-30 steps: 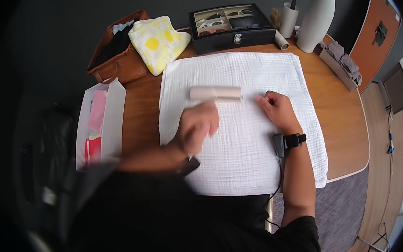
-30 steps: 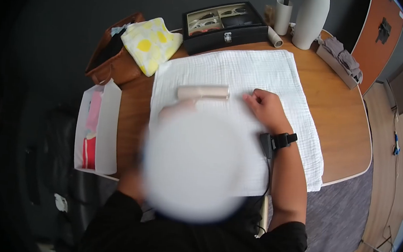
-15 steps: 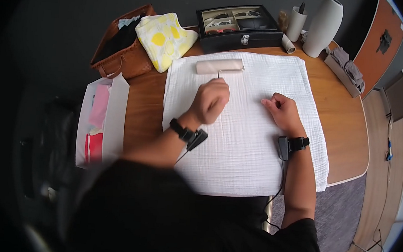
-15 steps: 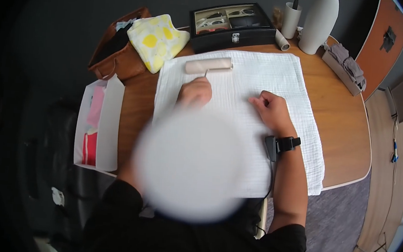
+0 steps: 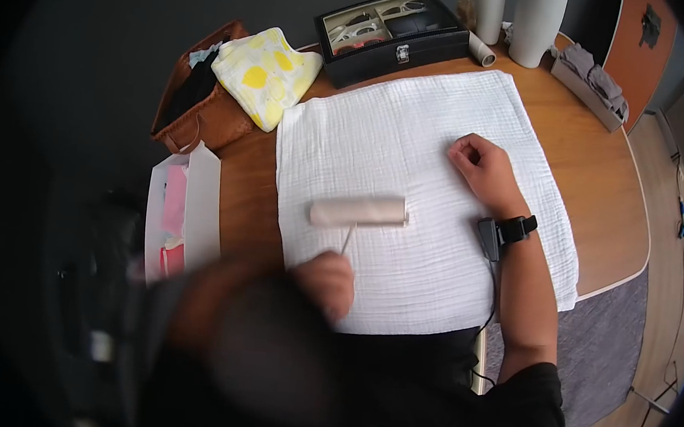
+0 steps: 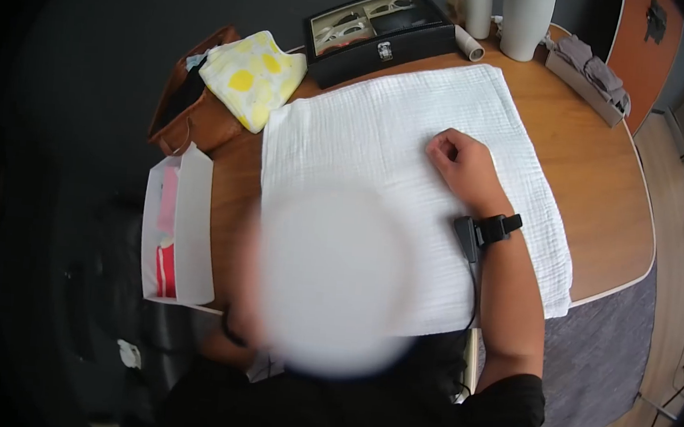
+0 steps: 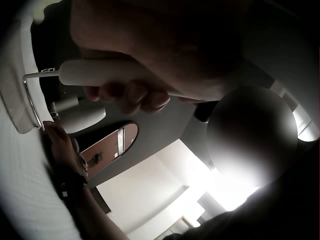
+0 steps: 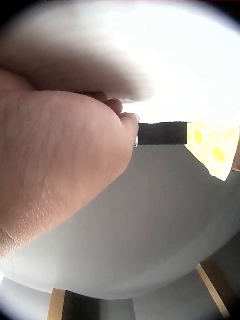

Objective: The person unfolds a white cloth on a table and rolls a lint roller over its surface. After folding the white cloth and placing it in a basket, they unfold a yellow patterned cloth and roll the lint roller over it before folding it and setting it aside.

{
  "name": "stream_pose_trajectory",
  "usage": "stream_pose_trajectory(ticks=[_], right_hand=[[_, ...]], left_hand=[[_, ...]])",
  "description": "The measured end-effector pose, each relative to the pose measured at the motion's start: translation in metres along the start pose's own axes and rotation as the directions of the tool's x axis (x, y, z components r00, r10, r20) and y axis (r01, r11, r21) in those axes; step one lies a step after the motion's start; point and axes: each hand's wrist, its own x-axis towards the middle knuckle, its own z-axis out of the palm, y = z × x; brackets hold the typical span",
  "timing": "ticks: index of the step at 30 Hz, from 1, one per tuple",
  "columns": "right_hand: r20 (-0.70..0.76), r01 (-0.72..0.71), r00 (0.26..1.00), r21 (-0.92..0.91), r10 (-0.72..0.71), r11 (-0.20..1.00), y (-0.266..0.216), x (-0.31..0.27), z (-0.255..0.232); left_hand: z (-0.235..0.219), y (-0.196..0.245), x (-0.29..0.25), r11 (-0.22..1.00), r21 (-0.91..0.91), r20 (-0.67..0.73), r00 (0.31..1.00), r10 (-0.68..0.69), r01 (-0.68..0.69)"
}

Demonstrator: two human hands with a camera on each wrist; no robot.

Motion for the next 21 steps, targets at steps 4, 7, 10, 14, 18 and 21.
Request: stream_pose_trajectory(ticks=[4,7,10,14,18,21], right_hand=[[-0.052,0.128,0.990,-0.089,-0.133,0.988,-0.005,-0.001,0.001],[-0.107,0.170,0.978,-0.111,-0.182,0.979,0.004,0.006,0.003],[-0.175,0.162,0.967,-0.144,-0.186,0.976,0.013,0.005,0.002],[-0.203,0.119,0.968,-0.144,-0.147,0.982,0.012,0.005,-0.003],[-0.177,0.068,0.981,-0.093,-0.083,0.993,0.016,0.005,-0.006],[-0.180,0.111,0.976,-0.084,-0.125,0.990,0.020,0.007,-0.004]], left_hand=[[-0.013,0.037,-0.023,0.972,-0.089,0.051,0.976,-0.212,0.216],[-0.018,-0.015,0.010,0.999,-0.038,-0.151,0.988,-0.020,0.014],[-0.034,-0.069,0.030,0.997,-0.060,-0.253,0.965,-0.064,0.050],[-0.059,-0.147,0.063,0.993,0.053,-0.358,0.930,-0.078,0.104],[-0.041,-0.124,0.078,0.977,0.020,-0.423,0.887,-0.185,0.213],[-0.019,-0.068,0.059,0.958,-0.058,-0.351,0.893,-0.282,0.280]])
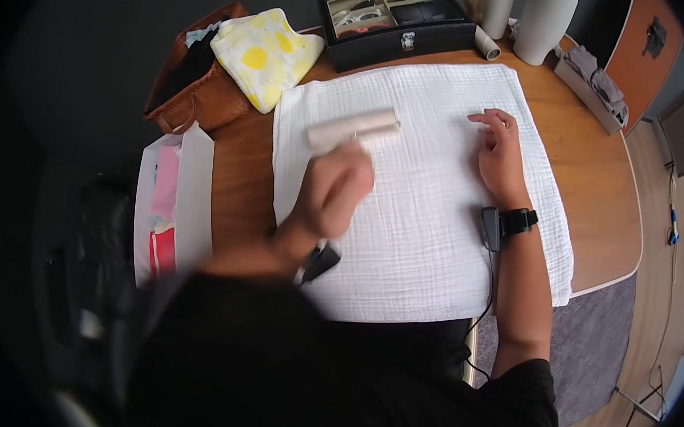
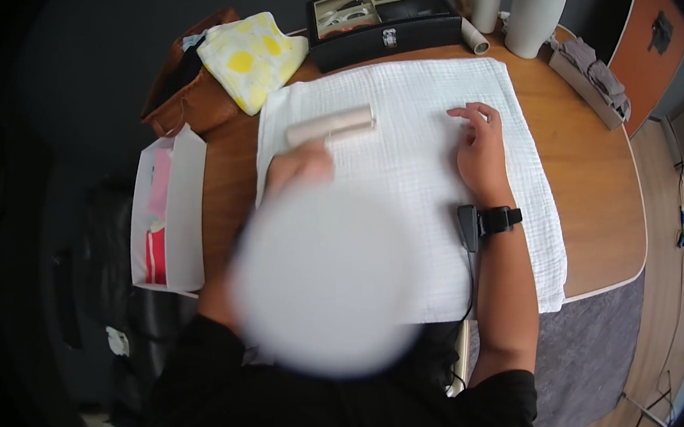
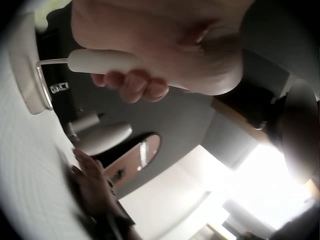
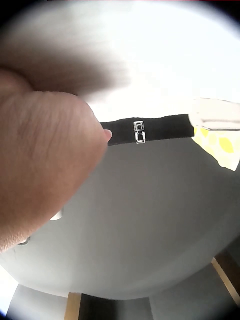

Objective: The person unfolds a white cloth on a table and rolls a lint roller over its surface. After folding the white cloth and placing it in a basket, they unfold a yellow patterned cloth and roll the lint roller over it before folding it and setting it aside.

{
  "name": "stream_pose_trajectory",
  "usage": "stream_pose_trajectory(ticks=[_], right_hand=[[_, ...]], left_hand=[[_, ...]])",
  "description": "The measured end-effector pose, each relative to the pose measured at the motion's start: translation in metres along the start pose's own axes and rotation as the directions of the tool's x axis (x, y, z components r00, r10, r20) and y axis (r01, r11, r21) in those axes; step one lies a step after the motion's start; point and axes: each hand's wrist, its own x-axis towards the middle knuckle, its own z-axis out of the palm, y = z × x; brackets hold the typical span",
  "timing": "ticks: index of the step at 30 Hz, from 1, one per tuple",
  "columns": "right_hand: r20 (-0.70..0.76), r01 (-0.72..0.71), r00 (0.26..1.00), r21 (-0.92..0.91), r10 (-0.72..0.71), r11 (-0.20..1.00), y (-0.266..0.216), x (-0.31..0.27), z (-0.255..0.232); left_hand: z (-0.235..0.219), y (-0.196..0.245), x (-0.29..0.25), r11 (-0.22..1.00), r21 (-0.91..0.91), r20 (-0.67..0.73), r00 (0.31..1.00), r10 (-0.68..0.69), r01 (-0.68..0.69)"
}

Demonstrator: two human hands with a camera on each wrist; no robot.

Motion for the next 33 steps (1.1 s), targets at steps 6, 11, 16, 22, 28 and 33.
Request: stream_pose_trajectory(ticks=[6,11,16,22,28,33], right_hand=[[0.039,0.020,0.999,0.010,-0.020,1.000,-0.011,0.000,0.002],[0.109,0.016,0.994,0.016,-0.018,1.000,-0.016,0.001,0.001],[0.145,-0.042,0.989,0.065,0.032,0.997,-0.016,0.000,-0.001],[0.179,-0.084,0.982,0.085,0.067,0.993,-0.013,0.000,-0.001],[0.199,-0.097,0.977,0.083,0.079,0.992,-0.014,-0.002,-0.007],[0.221,-0.108,0.971,0.064,0.092,0.992,-0.014,0.001,-0.007]], left_hand=[[-0.010,0.088,-0.084,0.973,-0.221,0.196,0.980,-0.020,0.064],[-0.015,0.094,-0.085,0.951,-0.300,0.125,0.991,-0.039,0.075],[-0.010,0.035,-0.059,0.937,-0.347,-0.012,0.999,-0.034,0.027],[-0.024,-0.040,0.018,0.907,0.308,0.001,0.954,0.300,-0.286],[-0.033,-0.026,-0.009,0.925,0.315,-0.019,0.973,0.229,-0.211],[-0.003,0.069,-0.109,0.982,0.082,-0.291,0.947,-0.137,0.168]])
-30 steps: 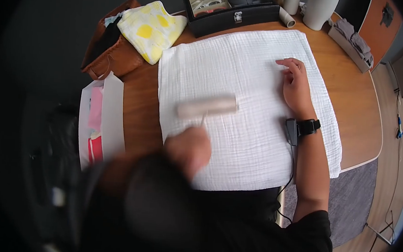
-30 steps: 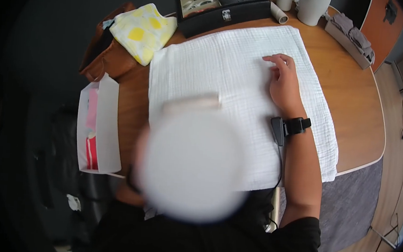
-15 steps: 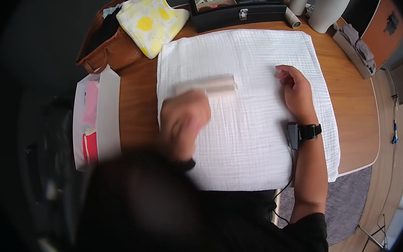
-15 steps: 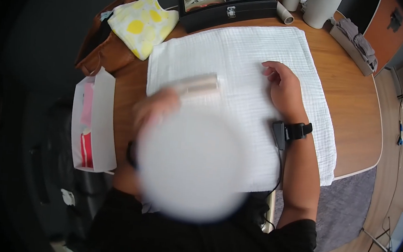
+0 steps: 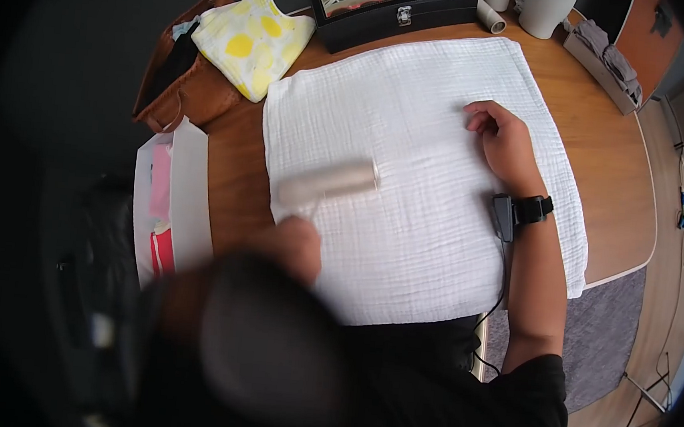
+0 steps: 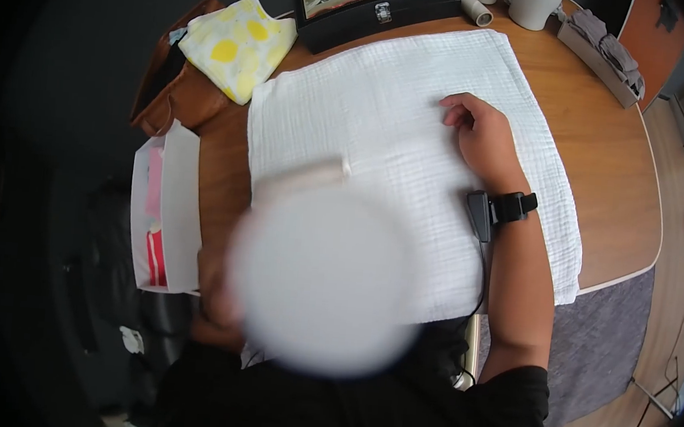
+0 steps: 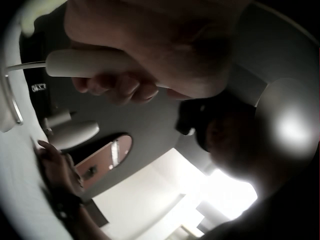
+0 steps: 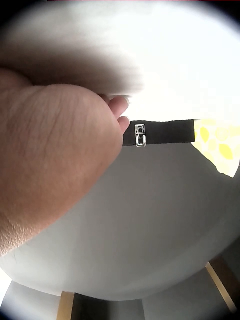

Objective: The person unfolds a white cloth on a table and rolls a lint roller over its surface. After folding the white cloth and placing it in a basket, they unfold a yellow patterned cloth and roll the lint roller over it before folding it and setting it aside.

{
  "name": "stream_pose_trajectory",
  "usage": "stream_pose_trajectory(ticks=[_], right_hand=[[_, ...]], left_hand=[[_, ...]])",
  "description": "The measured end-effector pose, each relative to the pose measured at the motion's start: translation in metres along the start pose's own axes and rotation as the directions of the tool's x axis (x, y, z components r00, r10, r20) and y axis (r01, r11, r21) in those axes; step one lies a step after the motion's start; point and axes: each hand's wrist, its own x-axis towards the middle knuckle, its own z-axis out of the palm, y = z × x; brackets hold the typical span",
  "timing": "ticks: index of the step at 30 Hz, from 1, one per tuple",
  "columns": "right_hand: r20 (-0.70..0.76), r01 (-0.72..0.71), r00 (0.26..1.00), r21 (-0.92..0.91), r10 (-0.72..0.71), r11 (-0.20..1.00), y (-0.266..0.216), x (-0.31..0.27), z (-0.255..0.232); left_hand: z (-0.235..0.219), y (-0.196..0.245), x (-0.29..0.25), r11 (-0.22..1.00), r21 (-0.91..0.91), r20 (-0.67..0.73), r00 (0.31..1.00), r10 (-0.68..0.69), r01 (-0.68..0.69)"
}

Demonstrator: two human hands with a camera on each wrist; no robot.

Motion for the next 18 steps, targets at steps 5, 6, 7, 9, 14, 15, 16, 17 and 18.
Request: stream_pose_trajectory(ticks=[5,6,7,9,14,15,16,17,18], right_hand=[[0.003,-0.012,1.000,0.029,0.012,1.000,0.003,-0.001,0.001],[0.005,-0.015,1.000,0.035,0.015,0.999,0.003,0.000,0.002],[0.007,-0.023,1.000,0.021,0.023,1.000,0.001,0.001,0.002],[0.003,-0.038,0.999,-0.010,0.038,0.999,-0.002,0.000,0.001],[-0.012,-0.006,1.000,0.027,0.006,1.000,0.004,0.000,0.002],[-0.014,-0.001,1.000,0.032,0.001,0.999,0.005,0.000,0.002],[-0.011,-0.009,1.000,0.029,0.010,1.000,0.006,0.001,0.002],[-0.007,-0.020,1.000,0.028,0.020,0.999,0.006,0.001,0.002],[-0.003,-0.029,1.000,0.028,0.029,0.999,0.006,0.001,0.002]], left_hand=[[-0.021,0.059,0.001,0.969,-0.230,0.326,0.931,0.162,-0.088],[-0.018,0.066,0.002,0.971,-0.234,0.302,0.946,0.115,-0.044],[-0.020,0.065,0.002,0.968,-0.252,0.283,0.955,0.091,-0.017],[-0.024,0.050,0.002,0.956,-0.293,0.247,0.968,0.047,0.028],[-0.013,-0.049,-0.023,0.967,-0.230,-0.290,0.940,-0.177,0.110],[-0.020,-0.068,0.007,0.984,-0.174,-0.182,0.981,-0.066,0.034],[-0.026,-0.086,0.037,0.989,-0.138,-0.070,0.996,0.046,-0.056],[-0.023,-0.085,0.084,0.972,-0.086,0.111,0.967,0.228,-0.220],[-0.017,-0.089,0.108,0.976,0.000,0.091,0.972,0.219,-0.220]])
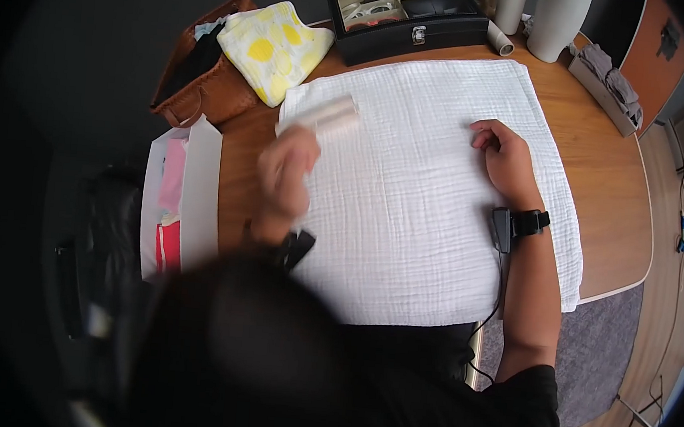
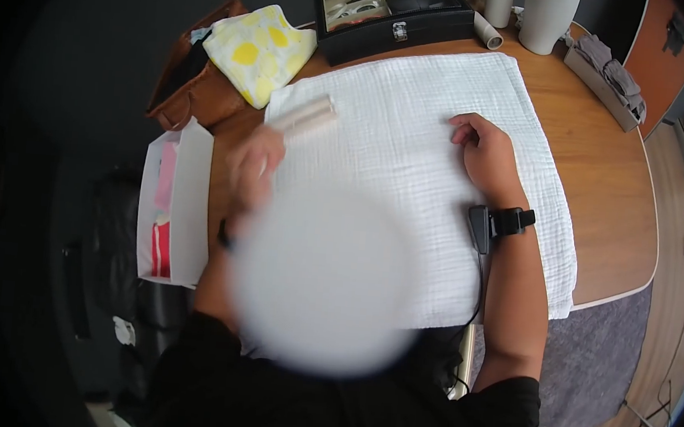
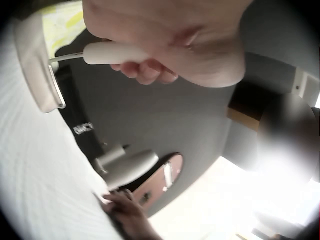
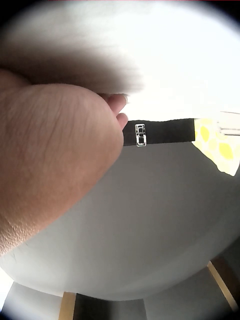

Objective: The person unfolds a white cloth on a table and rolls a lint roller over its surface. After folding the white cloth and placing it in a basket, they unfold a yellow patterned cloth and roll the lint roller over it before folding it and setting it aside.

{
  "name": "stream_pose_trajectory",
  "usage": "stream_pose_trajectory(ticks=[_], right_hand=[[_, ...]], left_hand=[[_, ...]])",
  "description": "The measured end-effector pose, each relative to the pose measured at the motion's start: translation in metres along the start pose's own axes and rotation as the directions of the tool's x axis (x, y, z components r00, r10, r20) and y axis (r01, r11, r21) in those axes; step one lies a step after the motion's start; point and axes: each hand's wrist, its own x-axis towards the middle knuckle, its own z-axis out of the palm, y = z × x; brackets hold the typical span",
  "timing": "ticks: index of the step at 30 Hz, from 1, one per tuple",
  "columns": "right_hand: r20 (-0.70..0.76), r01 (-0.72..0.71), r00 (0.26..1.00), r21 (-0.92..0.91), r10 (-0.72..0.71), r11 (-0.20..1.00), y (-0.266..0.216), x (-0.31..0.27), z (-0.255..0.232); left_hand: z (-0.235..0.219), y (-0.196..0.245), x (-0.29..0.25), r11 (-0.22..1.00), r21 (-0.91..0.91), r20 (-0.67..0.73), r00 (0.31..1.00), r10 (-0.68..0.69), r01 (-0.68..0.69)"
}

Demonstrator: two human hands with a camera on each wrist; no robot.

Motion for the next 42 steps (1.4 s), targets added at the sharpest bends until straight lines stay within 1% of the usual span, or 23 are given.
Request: stream_pose_trajectory(ticks=[1,4,7,10,11,14,15,17,18,21,22,25,26,27,29,31,33,34,35,36,39,41,42], right_hand=[[-0.002,0.005,1.000,0.000,-0.005,1.000,0.001,-0.001,0.000],[-0.007,0.027,1.000,-0.002,-0.027,1.000,0.002,0.000,0.001],[-0.019,0.041,0.999,-0.010,-0.041,0.999,0.002,0.000,-0.001],[-0.010,0.040,0.999,-0.021,-0.040,0.999,-0.003,-0.003,-0.002],[-0.006,0.033,0.999,-0.023,-0.033,0.999,-0.003,-0.003,-0.002],[0.006,0.052,0.999,-0.039,-0.052,0.998,-0.002,-0.003,-0.001],[0.003,0.067,0.998,-0.046,-0.067,0.997,-0.001,-0.002,-0.001],[0.006,0.069,0.998,-0.057,-0.069,0.996,0.003,-0.002,0.000],[0.006,0.061,0.998,-0.056,-0.060,0.997,0.004,-0.002,0.001],[0.022,0.043,0.999,-0.063,-0.042,0.997,0.008,-0.001,0.002],[0.026,0.045,0.999,-0.063,-0.043,0.997,0.008,-0.001,0.002],[0.026,0.059,0.998,-0.056,-0.058,0.997,0.011,0.001,0.002],[0.025,0.064,0.998,-0.055,-0.063,0.996,0.013,0.000,0.002],[0.024,0.067,0.998,-0.061,-0.066,0.996,0.011,0.000,0.001],[0.020,0.072,0.997,-0.073,-0.070,0.995,0.006,-0.001,0.001],[0.004,0.086,0.996,-0.050,-0.086,0.995,0.001,-0.003,0.001],[-0.035,0.133,0.990,-0.043,-0.135,0.990,-0.011,-0.008,0.005],[-0.024,0.202,0.978,-0.119,-0.206,0.972,-0.024,-0.009,0.005],[0.019,0.170,0.986,-0.130,-0.169,0.977,-0.039,-0.015,0.003],[0.078,0.238,0.970,-0.086,-0.232,0.967,-0.062,-0.024,0.002],[0.274,0.435,0.856,0.075,-0.438,0.897,-0.127,-0.057,0.014],[0.330,0.501,0.764,0.238,-0.554,0.832,-0.153,-0.079,0.037],[0.353,0.483,0.743,0.305,-0.569,0.821,-0.163,-0.086,0.049]], left_hand=[[0.003,-0.006,0.017,0.996,0.085,-0.022,1.000,-0.007,0.009],[-0.006,-0.046,0.038,0.979,0.144,-0.052,0.987,0.151,-0.142],[-0.003,-0.022,0.022,0.999,0.030,-0.070,0.997,0.017,-0.015],[-0.002,0.022,-0.022,0.998,-0.049,0.076,0.997,-0.024,0.027],[-0.003,0.036,-0.043,0.993,0.103,0.124,0.991,0.051,-0.064],[0.015,0.077,-0.146,0.941,0.286,-0.056,0.977,0.204,-0.180],[0.008,0.106,-0.174,0.977,0.172,-0.037,0.990,0.133,-0.124],[0.000,0.176,-0.147,0.992,-0.086,0.186,0.980,-0.077,0.094],[-0.001,0.214,-0.113,0.943,-0.193,0.388,0.904,-0.182,0.272],[0.012,0.214,-0.110,0.826,-0.515,0.285,0.954,-0.089,0.230],[0.004,0.220,-0.113,0.826,-0.468,0.320,0.932,-0.171,0.313],[-0.010,0.216,-0.098,0.893,-0.262,0.485,0.850,-0.205,0.365],[-0.024,0.173,-0.106,0.924,-0.285,0.688,0.726,0.012,0.255],[-0.037,0.129,-0.113,0.916,-0.364,0.819,0.526,0.228,0.169],[-0.008,0.120,-0.110,0.992,-0.066,0.618,0.785,-0.046,0.111],[0.025,0.118,-0.102,0.960,0.230,0.255,0.942,-0.218,0.160],[0.041,0.115,-0.090,0.936,0.300,0.050,0.976,-0.210,0.186],[0.046,0.111,-0.080,0.959,0.246,0.053,0.986,-0.159,0.142],[0.050,0.106,-0.069,0.976,0.193,0.052,0.993,-0.108,0.096],[0.053,0.102,-0.060,0.988,0.141,0.045,0.997,-0.062,0.055],[0.058,0.095,-0.044,0.997,-0.001,0.015,0.997,0.072,-0.072],[0.064,0.085,-0.049,0.987,-0.029,0.014,0.988,0.156,-0.156],[0.068,0.093,-0.051,0.992,-0.005,0.016,0.992,0.129,-0.129]])
